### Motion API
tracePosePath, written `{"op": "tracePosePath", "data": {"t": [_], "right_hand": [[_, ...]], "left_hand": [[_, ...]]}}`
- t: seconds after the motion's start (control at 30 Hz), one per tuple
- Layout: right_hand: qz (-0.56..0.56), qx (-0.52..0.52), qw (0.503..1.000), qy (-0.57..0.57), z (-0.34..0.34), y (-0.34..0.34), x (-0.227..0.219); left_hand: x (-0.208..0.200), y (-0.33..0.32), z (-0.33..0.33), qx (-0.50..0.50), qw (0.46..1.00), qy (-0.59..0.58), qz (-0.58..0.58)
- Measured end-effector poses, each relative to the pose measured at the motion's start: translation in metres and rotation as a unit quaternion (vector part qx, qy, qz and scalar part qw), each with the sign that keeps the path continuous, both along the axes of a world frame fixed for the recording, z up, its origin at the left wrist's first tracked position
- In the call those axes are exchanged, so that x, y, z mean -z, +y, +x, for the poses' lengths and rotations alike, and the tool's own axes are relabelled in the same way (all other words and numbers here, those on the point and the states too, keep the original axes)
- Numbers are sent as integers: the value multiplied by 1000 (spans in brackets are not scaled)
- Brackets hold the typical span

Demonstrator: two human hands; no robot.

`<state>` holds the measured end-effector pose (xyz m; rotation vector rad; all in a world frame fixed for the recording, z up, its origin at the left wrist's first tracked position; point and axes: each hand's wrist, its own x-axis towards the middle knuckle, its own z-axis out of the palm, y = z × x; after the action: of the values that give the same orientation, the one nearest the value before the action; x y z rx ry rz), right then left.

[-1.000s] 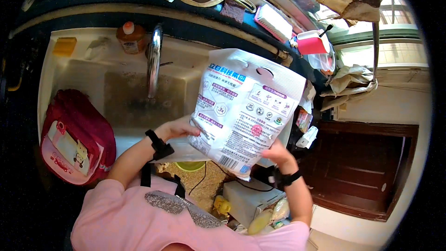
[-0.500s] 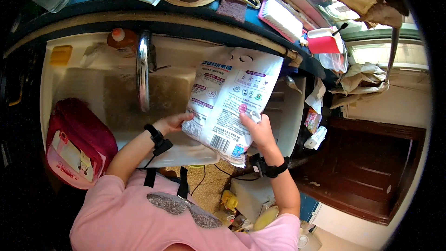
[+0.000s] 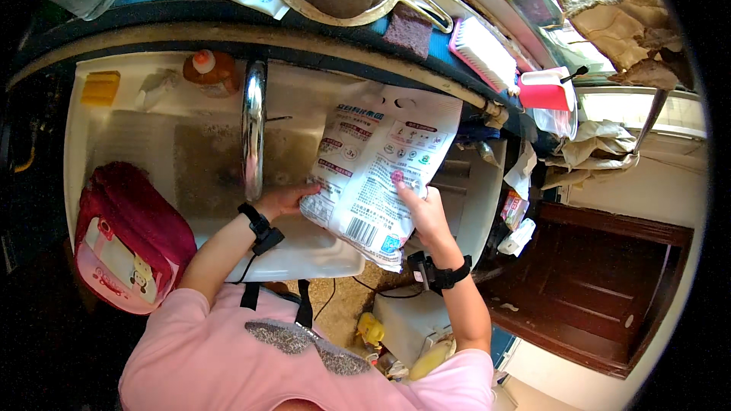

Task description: The person cleans a pink backpack using a blue brush and water in a utility sink.

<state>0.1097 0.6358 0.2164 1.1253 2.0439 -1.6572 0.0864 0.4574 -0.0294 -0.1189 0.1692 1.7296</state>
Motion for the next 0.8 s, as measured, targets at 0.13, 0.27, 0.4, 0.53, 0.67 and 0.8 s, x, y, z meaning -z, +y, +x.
{"op": "tracePosePath", "data": {"t": [0.13, 0.27, 0.4, 0.53, 0.67, 0.8], "right_hand": [[-23, 34, 999, 10, 17, 10, 18], [-78, 112, 990, 32, 35, 16, 44], [-133, 117, 983, 56, 57, 28, 73], [-158, 124, 975, 91, 71, 25, 79], [-157, 137, 969, 129, 90, 24, 86], [-185, 157, 960, 142, 122, 25, 83]], "left_hand": [[-18, -11, -22, 5, 995, 77, -60], [-42, -18, -39, -96, 981, 170, -21], [-35, -17, -35, -82, 946, 299, -92], [-58, -21, -40, -3, 935, 324, -141], [-59, -17, -36, 27, 900, 398, -175], [-82, -15, -25, 3, 884, 446, -140]]}}
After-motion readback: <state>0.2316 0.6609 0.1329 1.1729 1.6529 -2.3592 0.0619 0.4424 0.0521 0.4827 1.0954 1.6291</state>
